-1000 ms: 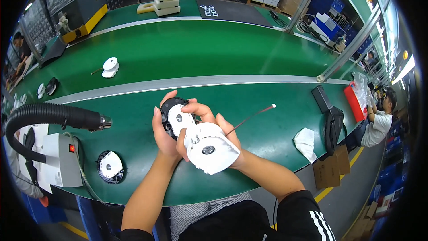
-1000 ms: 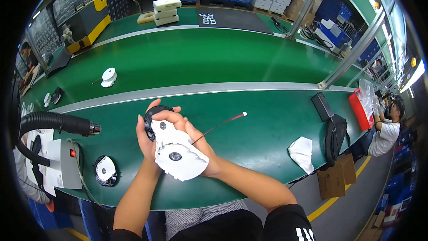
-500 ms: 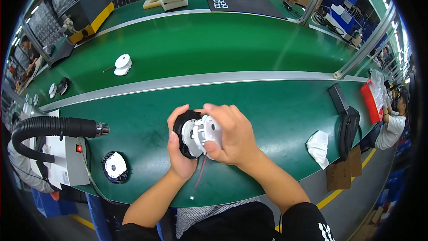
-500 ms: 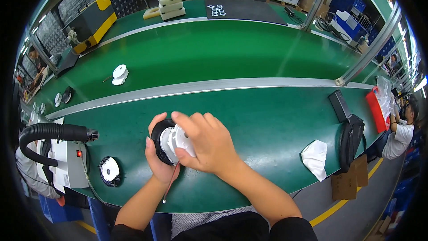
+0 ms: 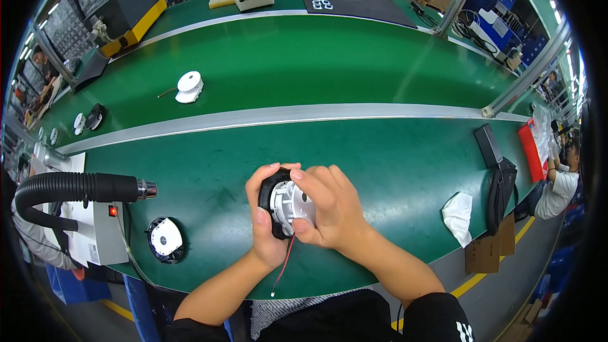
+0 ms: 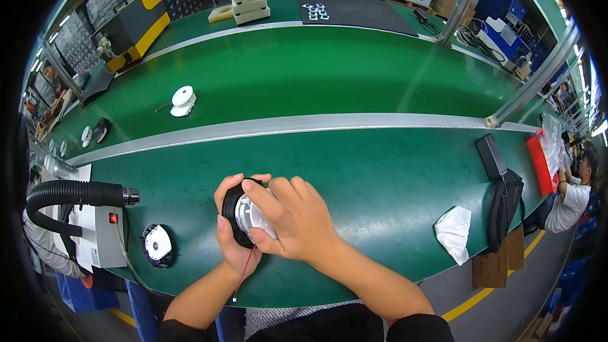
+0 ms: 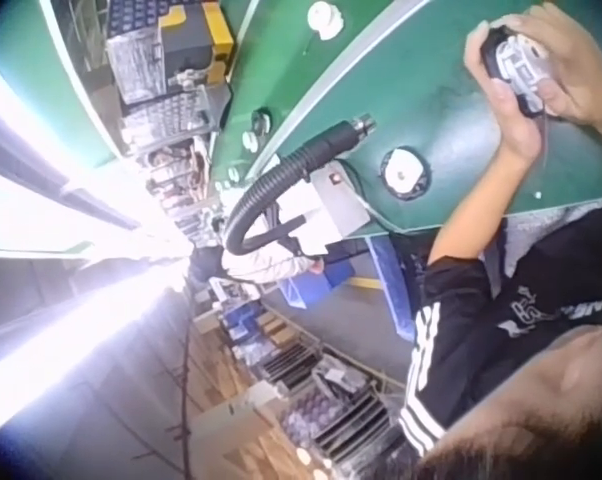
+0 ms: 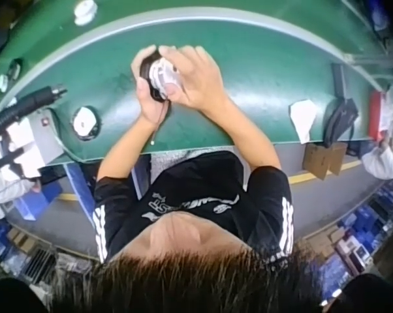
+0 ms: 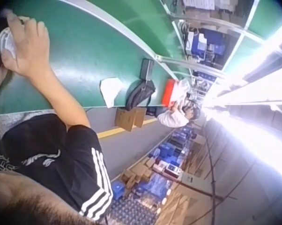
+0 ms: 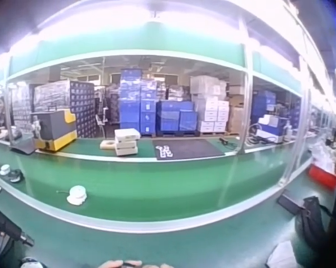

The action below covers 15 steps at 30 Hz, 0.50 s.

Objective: The person assembles components of an electronic device by hand, joining a circuit board and wires into a housing.

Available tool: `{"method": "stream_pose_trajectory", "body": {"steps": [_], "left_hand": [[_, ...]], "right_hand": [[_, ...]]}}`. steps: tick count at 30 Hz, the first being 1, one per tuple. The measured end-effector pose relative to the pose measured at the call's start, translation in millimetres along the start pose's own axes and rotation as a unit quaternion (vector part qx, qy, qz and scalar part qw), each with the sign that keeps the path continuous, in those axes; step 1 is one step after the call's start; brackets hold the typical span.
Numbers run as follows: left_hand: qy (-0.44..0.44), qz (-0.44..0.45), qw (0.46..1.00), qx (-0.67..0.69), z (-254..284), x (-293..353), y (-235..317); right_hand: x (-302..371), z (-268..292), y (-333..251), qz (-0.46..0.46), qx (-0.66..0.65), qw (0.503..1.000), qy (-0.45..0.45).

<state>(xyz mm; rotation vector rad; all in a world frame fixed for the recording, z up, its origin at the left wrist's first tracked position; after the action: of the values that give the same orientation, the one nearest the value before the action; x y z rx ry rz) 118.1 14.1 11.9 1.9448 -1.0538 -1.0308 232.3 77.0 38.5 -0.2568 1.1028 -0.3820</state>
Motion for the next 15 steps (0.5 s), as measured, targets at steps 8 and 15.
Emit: {"method": "stream_pose_trajectory", "body": {"steps": [8,15], "left_hand": [[-0.011,-0.01,1.0,-0.012,0.5,3.5,-4.1],[-0.005,-0.018,1.0,-0.01,-1.8,5.1,-2.6]], "right_hand": [[0.6,1.6,-0.9,-0.001,0.006,1.0,-0.003],[-0.6,3.0,-3.4,0.012,0.006,1.0,0.019]]}}
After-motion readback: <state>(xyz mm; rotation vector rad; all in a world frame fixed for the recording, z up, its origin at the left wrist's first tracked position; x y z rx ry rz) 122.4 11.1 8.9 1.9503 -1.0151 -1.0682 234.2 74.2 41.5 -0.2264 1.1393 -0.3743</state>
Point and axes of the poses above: each hand's wrist, its own x-axis away from the middle knuckle, its own z-axis out of the back of the hand, y = z × x, the point moved 1 cm from there along -x, towards the middle knuckle, and after that the axes turned 5 degrees about y, right-handed, at the moved point
